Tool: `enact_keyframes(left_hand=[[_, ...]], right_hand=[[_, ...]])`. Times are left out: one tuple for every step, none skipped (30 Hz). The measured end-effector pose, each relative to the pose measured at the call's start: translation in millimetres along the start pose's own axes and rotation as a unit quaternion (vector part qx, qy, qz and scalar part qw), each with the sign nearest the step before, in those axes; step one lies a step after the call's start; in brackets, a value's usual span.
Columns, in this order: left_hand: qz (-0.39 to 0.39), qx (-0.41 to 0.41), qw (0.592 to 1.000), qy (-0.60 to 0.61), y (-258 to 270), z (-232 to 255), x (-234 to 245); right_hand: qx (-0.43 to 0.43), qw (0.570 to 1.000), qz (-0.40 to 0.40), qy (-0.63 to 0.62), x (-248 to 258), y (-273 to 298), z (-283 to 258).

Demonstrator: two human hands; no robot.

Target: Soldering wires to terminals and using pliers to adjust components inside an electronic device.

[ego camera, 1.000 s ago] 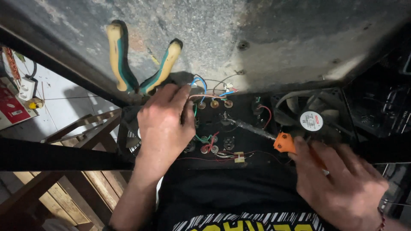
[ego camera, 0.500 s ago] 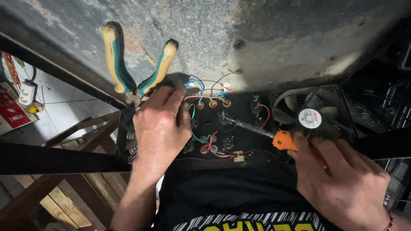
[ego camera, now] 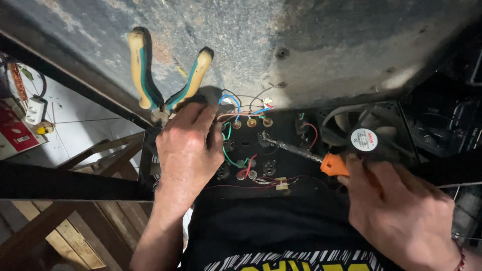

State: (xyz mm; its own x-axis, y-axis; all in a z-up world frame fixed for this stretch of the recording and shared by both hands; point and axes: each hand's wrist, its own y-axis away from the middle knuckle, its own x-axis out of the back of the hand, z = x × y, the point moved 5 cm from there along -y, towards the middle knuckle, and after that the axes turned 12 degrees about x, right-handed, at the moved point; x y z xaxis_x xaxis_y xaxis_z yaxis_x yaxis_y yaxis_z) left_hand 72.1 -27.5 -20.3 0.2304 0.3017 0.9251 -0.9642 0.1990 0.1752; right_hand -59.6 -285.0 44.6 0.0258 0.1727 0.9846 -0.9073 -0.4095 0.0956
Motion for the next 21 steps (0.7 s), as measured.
enact_keyframes(left_hand=[[-0.003, -0.003, 1.000, 0.004, 0.7, 0.0, 1.5], [-0.007, -0.006, 1.000, 0.009, 1.5, 0.4, 2.7], [-0.007, -0.006, 1.000, 0.010, 0.9, 3.2, 8.9], [0.036, -0.036, 0.995, 0.090, 0.5, 8.4, 21.3], [0.078, -0.067, 0.980, 0.169, 0.8, 12.6, 34.0], [0.079, -0.067, 0.980, 0.168, -1.0, 7.6, 30.7], [0.186, -0.049, 0.971, 0.145, -0.3, -0.5, 36.7], [0.294, -0.032, 0.948, 0.117, 2.2, -8.5, 42.7], [0.297, -0.032, 0.947, 0.115, -3.6, -11.6, 46.1], [0.282, 0.002, 0.956, 0.077, -11.0, -15.8, 46.7], [0.266, 0.037, 0.963, 0.039, -18.0, -20.5, 47.5], [0.270, 0.038, 0.961, 0.037, -21.1, -17.9, 50.3], [0.249, 0.067, 0.966, 0.015, -25.9, -17.5, 51.0], [0.229, 0.096, 0.969, -0.007, -31.2, -17.6, 52.2], [0.235, 0.098, 0.967, -0.009, -34.3, -17.6, 53.6], [0.237, 0.110, 0.965, 0.018, -36.7, -19.5, 55.8], [0.239, 0.121, 0.962, 0.045, -39.0, -21.4, 57.8], [0.243, 0.123, 0.961, 0.040, -38.6, -25.6, 55.9], [0.240, 0.127, 0.962, 0.037, -39.0, -29.8, 52.8], [0.235, 0.128, 0.963, 0.038, -41.6, -32.0, 48.1], [0.237, 0.127, 0.963, 0.036, -41.3, -31.1, 48.5]], right_hand=[[0.002, 1.000, -0.005, 0.007, -0.3, -1.3, -0.4], [0.004, 1.000, -0.011, 0.014, -0.3, -1.9, -0.8], [0.003, 1.000, -0.011, 0.014, -0.5, -0.8, 0.0], [0.001, 1.000, -0.015, 0.013, -1.5, -0.2, 1.1], [-0.002, 1.000, -0.019, 0.013, -2.4, 0.5, 2.2], [-0.001, 1.000, -0.018, 0.013, -1.2, -0.6, 2.3], [0.007, 1.000, 0.005, 0.011, 2.3, -2.0, 1.2], [0.016, 0.999, 0.031, 0.010, 5.2, -4.4, 0.3], [0.017, 0.999, 0.035, 0.010, 4.7, -3.8, -0.4], [0.019, 0.999, 0.028, 0.010, 4.4, -2.5, -0.5], [0.021, 1.000, 0.021, 0.010, 4.4, -1.2, -0.9], [0.023, 0.999, 0.026, 0.010, 3.8, -1.1, -2.6], [0.009, 0.999, 0.036, 0.022, 4.2, -0.9, -2.8], [-0.005, 0.998, 0.048, 0.033, 4.3, -1.6, -2.6], [-0.002, 0.998, 0.054, 0.033, 6.6, -1.8, -3.9], [-0.020, 0.999, 0.009, 0.048, 5.1, -1.4, -3.6], [-0.039, 0.997, -0.036, 0.062, 3.4, -0.4, -3.1], [-0.036, 0.997, -0.031, 0.059, 2.3, 0.4, -2.6], [-0.024, 0.999, -0.012, 0.041, 1.3, 1.0, -2.4], [-0.016, 1.000, 0.003, 0.025, 1.3, 2.9, -1.3], [-0.017, 1.000, 0.005, 0.024, 0.3, 0.5, -0.7]])
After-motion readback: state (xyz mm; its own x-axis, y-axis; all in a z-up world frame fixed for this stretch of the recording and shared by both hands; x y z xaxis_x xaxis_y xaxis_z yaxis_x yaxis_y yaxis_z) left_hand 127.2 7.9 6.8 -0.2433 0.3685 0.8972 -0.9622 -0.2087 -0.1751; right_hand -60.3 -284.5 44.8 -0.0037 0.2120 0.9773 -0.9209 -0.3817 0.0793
